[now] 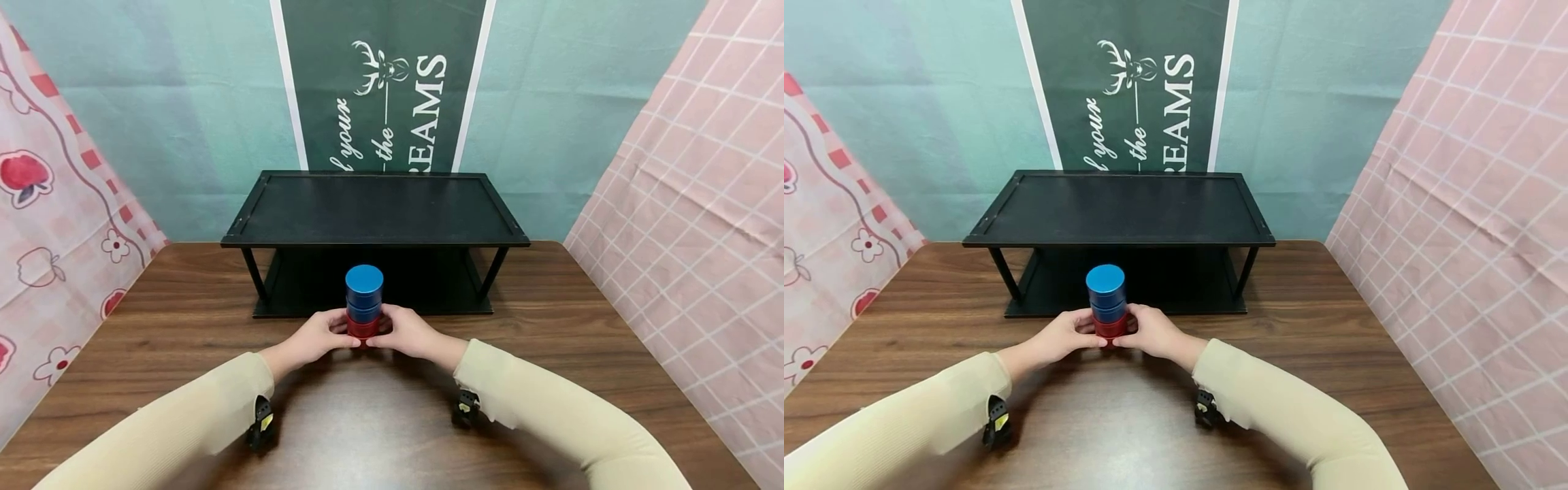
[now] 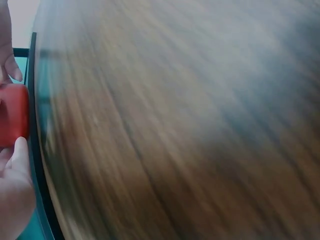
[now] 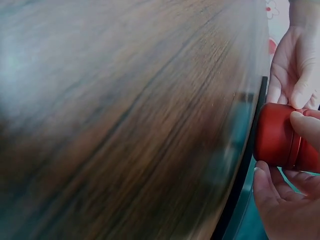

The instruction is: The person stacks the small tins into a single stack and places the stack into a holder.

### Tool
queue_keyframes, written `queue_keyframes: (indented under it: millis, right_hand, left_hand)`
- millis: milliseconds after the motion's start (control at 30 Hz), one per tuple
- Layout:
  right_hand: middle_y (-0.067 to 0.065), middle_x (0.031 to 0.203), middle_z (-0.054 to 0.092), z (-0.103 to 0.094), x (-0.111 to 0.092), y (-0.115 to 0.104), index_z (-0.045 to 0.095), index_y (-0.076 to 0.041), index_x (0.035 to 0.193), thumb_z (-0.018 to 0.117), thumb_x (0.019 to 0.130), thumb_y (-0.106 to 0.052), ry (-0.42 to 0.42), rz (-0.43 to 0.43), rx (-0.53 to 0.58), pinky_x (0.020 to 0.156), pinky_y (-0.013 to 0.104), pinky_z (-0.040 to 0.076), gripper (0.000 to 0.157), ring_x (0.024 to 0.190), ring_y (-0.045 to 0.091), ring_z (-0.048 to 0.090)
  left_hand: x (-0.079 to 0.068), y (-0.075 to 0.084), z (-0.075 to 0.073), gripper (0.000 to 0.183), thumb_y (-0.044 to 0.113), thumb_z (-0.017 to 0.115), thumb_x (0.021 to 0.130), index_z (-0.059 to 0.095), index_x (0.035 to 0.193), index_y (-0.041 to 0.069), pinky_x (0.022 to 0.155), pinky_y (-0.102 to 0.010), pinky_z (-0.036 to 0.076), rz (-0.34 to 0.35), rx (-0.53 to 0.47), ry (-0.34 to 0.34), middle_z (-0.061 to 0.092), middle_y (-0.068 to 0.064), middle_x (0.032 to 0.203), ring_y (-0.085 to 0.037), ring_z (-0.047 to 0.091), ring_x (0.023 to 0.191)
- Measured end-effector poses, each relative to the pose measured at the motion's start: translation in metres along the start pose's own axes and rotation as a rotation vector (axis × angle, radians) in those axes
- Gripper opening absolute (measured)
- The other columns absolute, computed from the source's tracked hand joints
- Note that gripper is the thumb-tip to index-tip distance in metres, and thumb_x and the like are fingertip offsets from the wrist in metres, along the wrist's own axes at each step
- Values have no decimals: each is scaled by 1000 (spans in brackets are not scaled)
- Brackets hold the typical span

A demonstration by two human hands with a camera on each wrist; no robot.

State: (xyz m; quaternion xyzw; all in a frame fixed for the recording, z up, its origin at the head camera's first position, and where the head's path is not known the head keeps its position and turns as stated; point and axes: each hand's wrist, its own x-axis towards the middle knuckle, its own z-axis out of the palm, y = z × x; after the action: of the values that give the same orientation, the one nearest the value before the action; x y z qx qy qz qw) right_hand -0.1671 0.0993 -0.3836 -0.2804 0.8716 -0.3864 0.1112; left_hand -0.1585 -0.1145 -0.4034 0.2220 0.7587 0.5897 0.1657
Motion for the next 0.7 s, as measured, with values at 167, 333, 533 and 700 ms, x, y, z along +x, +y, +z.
queue_keyframes:
  millis: [167,333,533,700]
  right_hand:
    - [7,105,65,-7,-8,6,56,-3,117,74,81,-17,18,17,13,82,32,52,43,92,16,62]
    - [8,109,64,-13,-16,10,56,-3,119,74,81,-17,37,18,26,83,32,52,44,94,17,63]
    - [9,111,63,-23,-23,9,55,-3,121,74,81,-19,54,29,39,84,33,52,47,95,19,63]
    - [10,113,62,-31,-29,6,54,-3,122,73,82,-20,68,28,33,82,34,53,48,95,20,63]
  left_hand:
    - [7,5,8,57,9,70,84,44,133,-7,100,-42,39,-5,-10,3,50,-21,132,-32,49,119]
    - [14,8,16,57,8,70,83,45,132,-6,99,-40,41,-18,-8,12,51,-20,131,-31,51,119]
    - [21,14,22,57,9,70,83,45,132,-6,98,-40,42,-10,-20,18,51,-20,131,-31,50,119]
    - [25,20,26,56,9,71,83,47,131,-6,98,-40,42,-4,-33,24,52,-20,130,-31,51,119]
